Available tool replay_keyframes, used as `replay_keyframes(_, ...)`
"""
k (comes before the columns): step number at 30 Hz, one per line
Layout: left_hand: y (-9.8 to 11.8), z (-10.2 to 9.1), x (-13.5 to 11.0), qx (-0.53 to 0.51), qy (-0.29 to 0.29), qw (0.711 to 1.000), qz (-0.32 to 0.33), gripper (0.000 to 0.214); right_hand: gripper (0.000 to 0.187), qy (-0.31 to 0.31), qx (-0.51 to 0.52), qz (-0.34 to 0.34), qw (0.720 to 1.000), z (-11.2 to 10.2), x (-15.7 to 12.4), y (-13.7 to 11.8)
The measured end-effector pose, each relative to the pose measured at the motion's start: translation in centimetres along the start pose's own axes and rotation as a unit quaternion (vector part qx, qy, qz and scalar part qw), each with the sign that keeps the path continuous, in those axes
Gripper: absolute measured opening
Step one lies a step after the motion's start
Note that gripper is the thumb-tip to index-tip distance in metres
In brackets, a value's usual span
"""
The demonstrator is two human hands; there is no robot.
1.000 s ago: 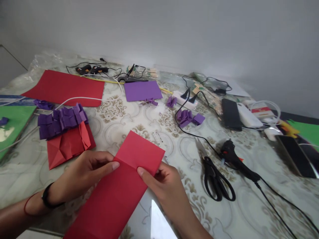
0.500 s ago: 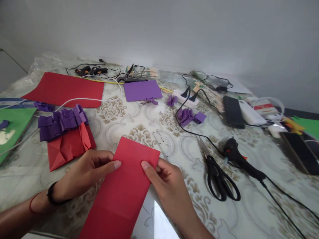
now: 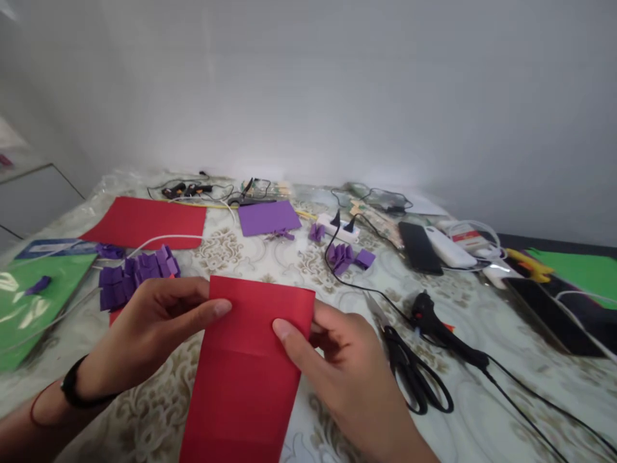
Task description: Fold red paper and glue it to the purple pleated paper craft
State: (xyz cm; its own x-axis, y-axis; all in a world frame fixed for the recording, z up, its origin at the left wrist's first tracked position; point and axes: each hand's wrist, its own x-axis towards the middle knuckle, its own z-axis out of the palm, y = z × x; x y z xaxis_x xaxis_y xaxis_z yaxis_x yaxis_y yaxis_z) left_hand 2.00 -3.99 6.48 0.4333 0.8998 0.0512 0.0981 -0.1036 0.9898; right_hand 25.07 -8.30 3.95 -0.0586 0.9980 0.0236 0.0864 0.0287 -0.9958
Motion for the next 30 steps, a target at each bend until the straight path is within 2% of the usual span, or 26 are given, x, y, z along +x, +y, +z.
replay_keyframes(4,4.1,-0.1,0.7,0.092,0.078,0.987,0.105,0.045,0.029,0.04,0.029,-0.092,0.995,-0.3,1.4,-3.7)
replay_keyframes(7,5.4,0.0,0.7,0.125,0.114,0.975,0.145,0.05,0.03,0.058,0.047,-0.135,0.988,-0.2,1.8,-5.3)
replay_keyframes(13,5.5,0.0,0.5,0.114,0.127,0.975,0.146,0.05,0.03,0.093,0.065,-0.145,0.983,0.6,1.1,-6.2)
replay_keyframes(18,5.5,-0.4,0.2,0.123,0.116,0.975,0.147,0.051,0.027,0.072,0.029,-0.164,0.983,0.3,1.2,-6.0)
replay_keyframes(24,5.5,-0.5,-0.2,0.105,0.096,0.978,0.149,0.05,0.027,0.09,0.02,-0.167,0.982,0.4,1.1,-5.8)
replay_keyframes(28,5.5,-0.5,-0.1,0.039,0.092,0.983,0.154,0.022,0.029,0.109,-0.005,-0.156,0.982,1.1,0.6,-6.3)
replay_keyframes(30,5.4,-0.5,0.0,0.022,0.099,0.98,0.173,0.034,0.03,0.12,0.0,-0.14,0.983,1.4,0.5,-6.6)
